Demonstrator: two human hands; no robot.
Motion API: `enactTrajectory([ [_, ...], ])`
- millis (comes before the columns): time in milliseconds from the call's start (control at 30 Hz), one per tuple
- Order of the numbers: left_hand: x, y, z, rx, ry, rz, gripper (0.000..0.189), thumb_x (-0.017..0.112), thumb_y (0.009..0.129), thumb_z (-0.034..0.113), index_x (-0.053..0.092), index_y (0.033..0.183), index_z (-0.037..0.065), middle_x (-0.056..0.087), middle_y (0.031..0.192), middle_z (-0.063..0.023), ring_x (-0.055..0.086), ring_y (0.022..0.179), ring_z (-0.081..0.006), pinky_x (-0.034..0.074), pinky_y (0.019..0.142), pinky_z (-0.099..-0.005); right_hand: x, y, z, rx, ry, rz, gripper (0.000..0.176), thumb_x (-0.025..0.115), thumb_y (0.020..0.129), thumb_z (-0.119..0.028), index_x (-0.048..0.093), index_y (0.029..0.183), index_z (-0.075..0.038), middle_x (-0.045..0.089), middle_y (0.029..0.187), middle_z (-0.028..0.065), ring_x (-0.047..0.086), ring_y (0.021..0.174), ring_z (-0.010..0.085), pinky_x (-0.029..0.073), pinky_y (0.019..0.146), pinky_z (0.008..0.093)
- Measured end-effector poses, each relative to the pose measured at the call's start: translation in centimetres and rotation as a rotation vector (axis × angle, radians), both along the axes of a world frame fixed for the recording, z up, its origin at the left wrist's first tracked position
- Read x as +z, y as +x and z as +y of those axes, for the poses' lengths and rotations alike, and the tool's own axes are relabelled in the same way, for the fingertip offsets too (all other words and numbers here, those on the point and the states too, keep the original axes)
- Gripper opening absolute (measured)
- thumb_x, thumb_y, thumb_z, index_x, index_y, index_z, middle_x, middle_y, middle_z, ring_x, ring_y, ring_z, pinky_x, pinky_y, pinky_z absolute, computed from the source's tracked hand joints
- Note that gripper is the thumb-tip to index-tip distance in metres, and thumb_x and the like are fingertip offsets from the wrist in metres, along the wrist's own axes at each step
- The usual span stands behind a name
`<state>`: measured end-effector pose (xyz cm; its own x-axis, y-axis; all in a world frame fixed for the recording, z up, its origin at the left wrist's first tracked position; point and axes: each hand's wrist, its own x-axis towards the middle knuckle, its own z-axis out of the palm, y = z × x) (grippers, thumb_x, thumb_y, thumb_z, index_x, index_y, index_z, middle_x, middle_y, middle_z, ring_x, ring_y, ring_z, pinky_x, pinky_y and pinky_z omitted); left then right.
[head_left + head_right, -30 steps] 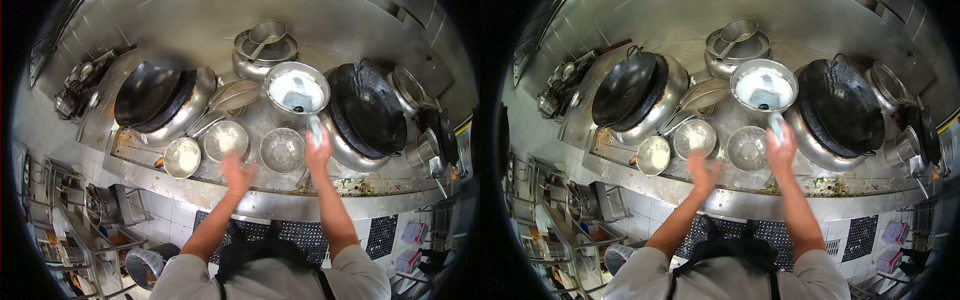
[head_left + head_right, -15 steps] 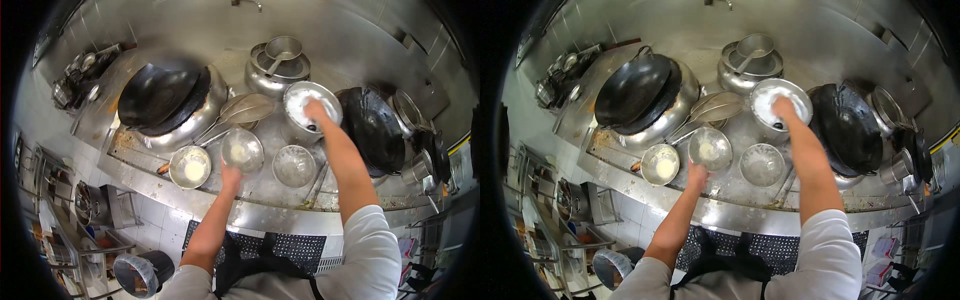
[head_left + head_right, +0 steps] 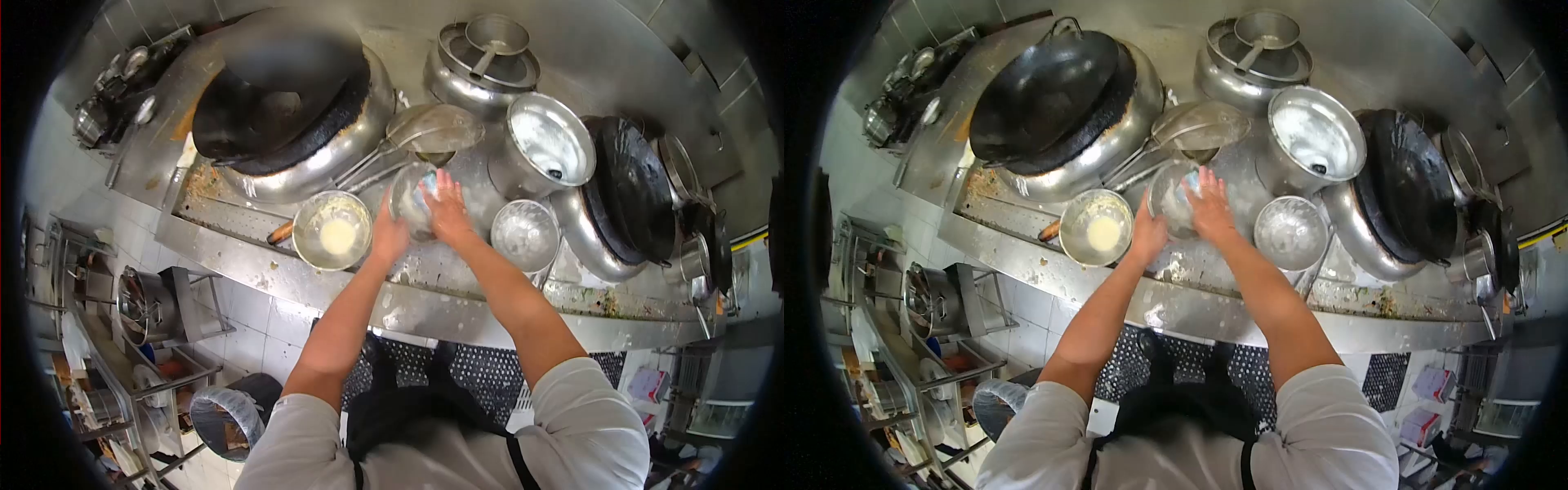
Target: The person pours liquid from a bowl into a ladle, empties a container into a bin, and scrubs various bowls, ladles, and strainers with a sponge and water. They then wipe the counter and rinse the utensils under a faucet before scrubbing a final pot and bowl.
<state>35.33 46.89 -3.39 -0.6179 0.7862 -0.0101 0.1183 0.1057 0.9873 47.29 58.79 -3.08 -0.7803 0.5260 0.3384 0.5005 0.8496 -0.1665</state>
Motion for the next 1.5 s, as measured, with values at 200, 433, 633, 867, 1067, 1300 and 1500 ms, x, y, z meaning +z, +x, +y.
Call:
enactTrajectory([
  [200, 2.8, -0.5, -0.3, -0.119, 0.013, -0.067, 0.062, 0.048, 0.08, -0.003, 0.04, 0.14, 0.005, 0.062, 0.121, -0.022, 0.061, 0.111, -0.0301, 0.047, 0.093, -0.0361, -3.0, 0.1, -2.4, 0.066, -0.836, -0.357, 0.071, 0.056, 0.085, -0.01, 0.028, 0.15, -0.009, 0.043, 0.144, 0.0206, 0.032, 0.14, 0.0327, 0.016, 0.116, 0.0511],
  [433, -0.6, -0.2, 1.1, -0.07, -0.214, -0.472, 0.042, 0.055, 0.084, 0.006, 0.046, 0.124, -0.003, 0.063, 0.102, -0.0228, 0.065, 0.094, -0.0349, 0.056, 0.067, -0.0449, 1.1, -2.2, -2.6, -0.149, -0.717, -0.362, 0.067, 0.05, 0.091, -0.021, 0.022, 0.152, -0.012, 0.037, 0.147, 0.025, 0.025, 0.143, 0.036, 0.014, 0.117, 0.0521],
  [633, 1.0, 1.7, -1.5, -0.026, -0.162, -0.812, 0.049, 0.053, 0.083, 0.001, 0.035, 0.128, 0.0, 0.051, 0.121, -0.0263, 0.064, 0.09, -0.0376, 0.061, 0.059, -0.0524, 3.2, 1.6, -2.6, 0.071, -0.219, -0.559, 0.06, 0.044, 0.097, -0.026, 0.022, 0.152, -0.015, 0.024, 0.154, 0.0238, 0.018, 0.145, 0.0351, 0.009, 0.116, 0.0553],
  [867, -4.3, -0.4, -2.0, -0.194, -0.208, -0.774, 0.044, 0.057, 0.084, 0.002, 0.041, 0.124, -0.004, 0.059, 0.101, -0.0172, 0.063, 0.083, -0.0294, 0.059, 0.06, -0.0507, 5.5, 2.1, -2.4, 0.325, -0.207, -0.938, 0.069, 0.048, 0.091, -0.016, 0.019, 0.154, -0.017, 0.024, 0.155, 0.0221, 0.02, 0.146, 0.0333, 0.013, 0.117, 0.0525],
  [1067, 0.3, 0.3, -1.5, -0.095, -0.177, -0.701, 0.044, 0.053, 0.083, 0.0, 0.047, 0.126, -0.001, 0.06, 0.107, -0.0204, 0.067, 0.084, -0.0323, 0.059, 0.048, -0.0433, -0.3, 0.5, -3.2, 0.212, -0.523, -0.331, 0.069, 0.052, 0.091, -0.022, 0.022, 0.153, -0.015, 0.023, 0.155, 0.0207, 0.017, 0.145, 0.0367, 0.011, 0.117, 0.0531],
  [1300, 1.1, 1.5, -0.9, -0.079, -0.031, 0.271, 0.063, 0.053, 0.08, -0.002, 0.043, 0.14, 0.014, 0.063, 0.1, -0.0252, 0.065, 0.08, -0.0355, 0.053, 0.068, -0.0452, 1.1, 4.4, -0.6, 0.057, 0.178, -0.499, 0.065, 0.048, 0.09, -0.021, 0.027, 0.151, -0.013, 0.023, 0.156, 0.0163, 0.021, 0.145, 0.0315, 0.013, 0.116, 0.0542],
  [1500, 5.3, 2.3, -0.1, -0.123, -0.092, 0.265, 0.072, 0.053, 0.079, -0.002, 0.042, 0.144, 0.027, 0.064, 0.084, -0.0271, 0.064, 0.078, -0.0415, 0.048, 0.071, -0.0478, -3.3, 4.2, -6.1, -0.004, -0.402, -0.097, 0.066, 0.05, 0.091, -0.02, 0.025, 0.151, -0.008, 0.027, 0.154, 0.0185, 0.016, 0.146, 0.0346, 0.01, 0.113, 0.0628],
])
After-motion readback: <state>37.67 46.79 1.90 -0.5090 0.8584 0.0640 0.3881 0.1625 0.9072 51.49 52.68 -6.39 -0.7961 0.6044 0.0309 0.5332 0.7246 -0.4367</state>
